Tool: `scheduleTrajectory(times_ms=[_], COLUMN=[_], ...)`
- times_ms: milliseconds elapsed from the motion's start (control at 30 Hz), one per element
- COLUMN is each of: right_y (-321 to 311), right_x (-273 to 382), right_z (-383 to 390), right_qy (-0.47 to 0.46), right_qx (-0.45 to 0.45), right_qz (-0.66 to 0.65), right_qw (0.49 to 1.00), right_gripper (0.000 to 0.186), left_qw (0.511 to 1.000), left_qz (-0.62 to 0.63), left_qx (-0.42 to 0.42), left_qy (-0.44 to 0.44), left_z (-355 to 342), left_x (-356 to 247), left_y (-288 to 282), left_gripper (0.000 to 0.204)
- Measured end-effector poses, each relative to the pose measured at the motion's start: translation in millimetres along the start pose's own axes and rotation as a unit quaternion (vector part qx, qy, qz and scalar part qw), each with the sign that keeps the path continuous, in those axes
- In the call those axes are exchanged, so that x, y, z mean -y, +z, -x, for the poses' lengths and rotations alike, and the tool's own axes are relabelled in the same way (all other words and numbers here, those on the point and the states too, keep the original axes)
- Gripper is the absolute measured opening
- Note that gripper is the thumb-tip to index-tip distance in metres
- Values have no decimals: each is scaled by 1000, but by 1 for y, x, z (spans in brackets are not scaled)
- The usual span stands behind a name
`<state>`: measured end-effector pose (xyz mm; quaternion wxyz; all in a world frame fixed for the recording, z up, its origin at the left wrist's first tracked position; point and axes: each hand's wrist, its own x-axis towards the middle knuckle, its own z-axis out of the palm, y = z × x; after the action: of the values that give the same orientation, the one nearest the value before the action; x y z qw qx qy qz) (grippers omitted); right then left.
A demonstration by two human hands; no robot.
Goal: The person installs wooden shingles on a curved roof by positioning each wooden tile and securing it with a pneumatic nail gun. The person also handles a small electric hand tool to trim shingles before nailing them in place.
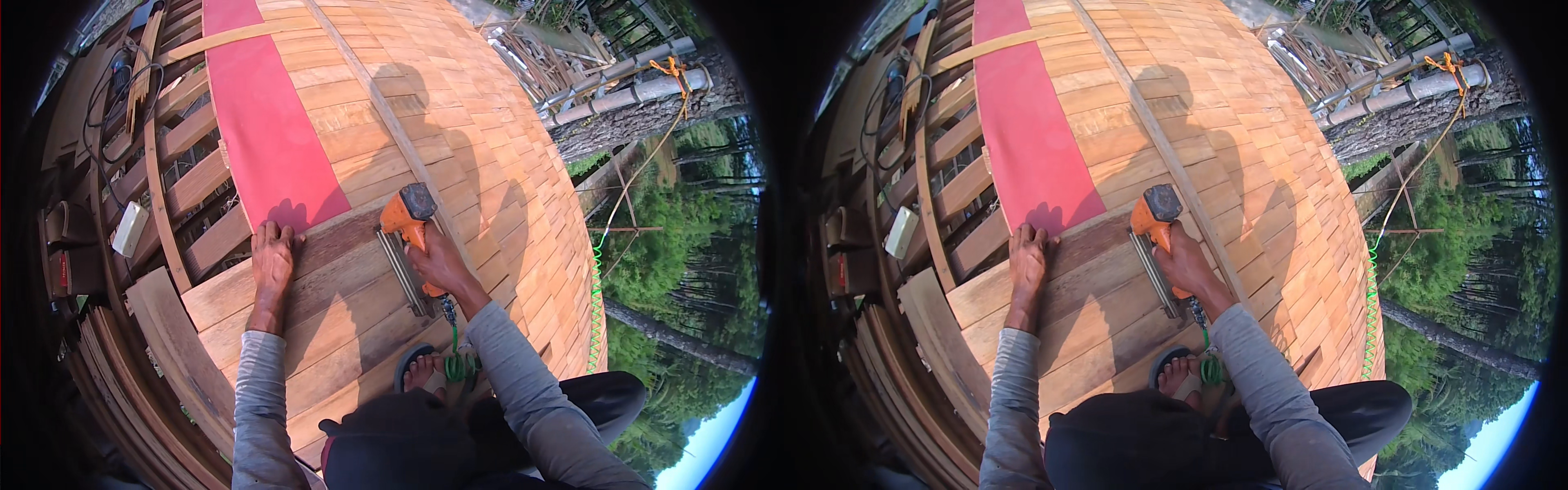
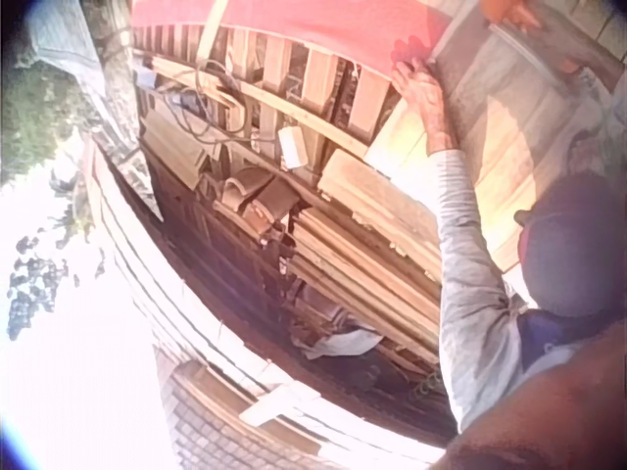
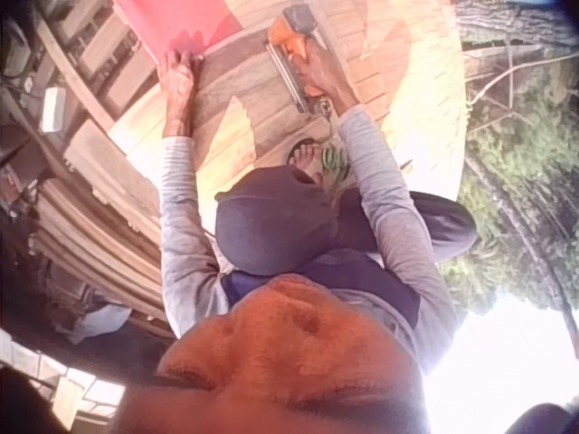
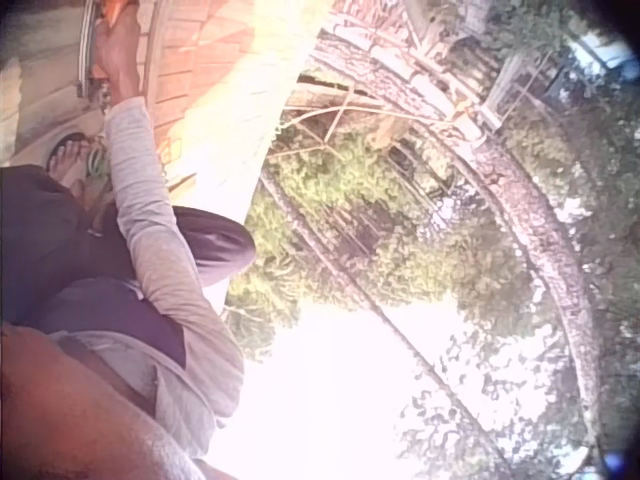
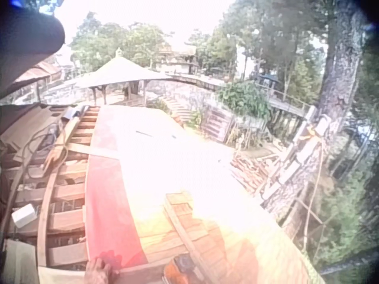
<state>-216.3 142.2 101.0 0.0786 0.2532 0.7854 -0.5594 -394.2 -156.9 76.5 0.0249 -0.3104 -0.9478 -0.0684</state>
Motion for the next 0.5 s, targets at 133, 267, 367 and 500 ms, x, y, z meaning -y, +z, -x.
scheduleTrajectory(times_ms=[133,267,367,500], right_y=[8,9,10,13], right_x=[-13,-6,3,4], right_z=[8,13,15,14], right_qy=[-114,-60,-69,-44], right_qx=[-26,-7,-6,-7], right_qz=[69,33,24,-14], right_qw=[991,998,997,999], right_gripper=[53,55,55,53], left_qw=[1000,1000,1000,1000], left_qz=[-11,-7,-7,4], left_qx=[-15,-12,-17,-6], left_qy=[9,2,2,-1], left_z=[-2,0,3,-1], left_x=[-4,-4,1,-2], left_y=[2,3,2,-4], left_gripper=[30,30,30,28])
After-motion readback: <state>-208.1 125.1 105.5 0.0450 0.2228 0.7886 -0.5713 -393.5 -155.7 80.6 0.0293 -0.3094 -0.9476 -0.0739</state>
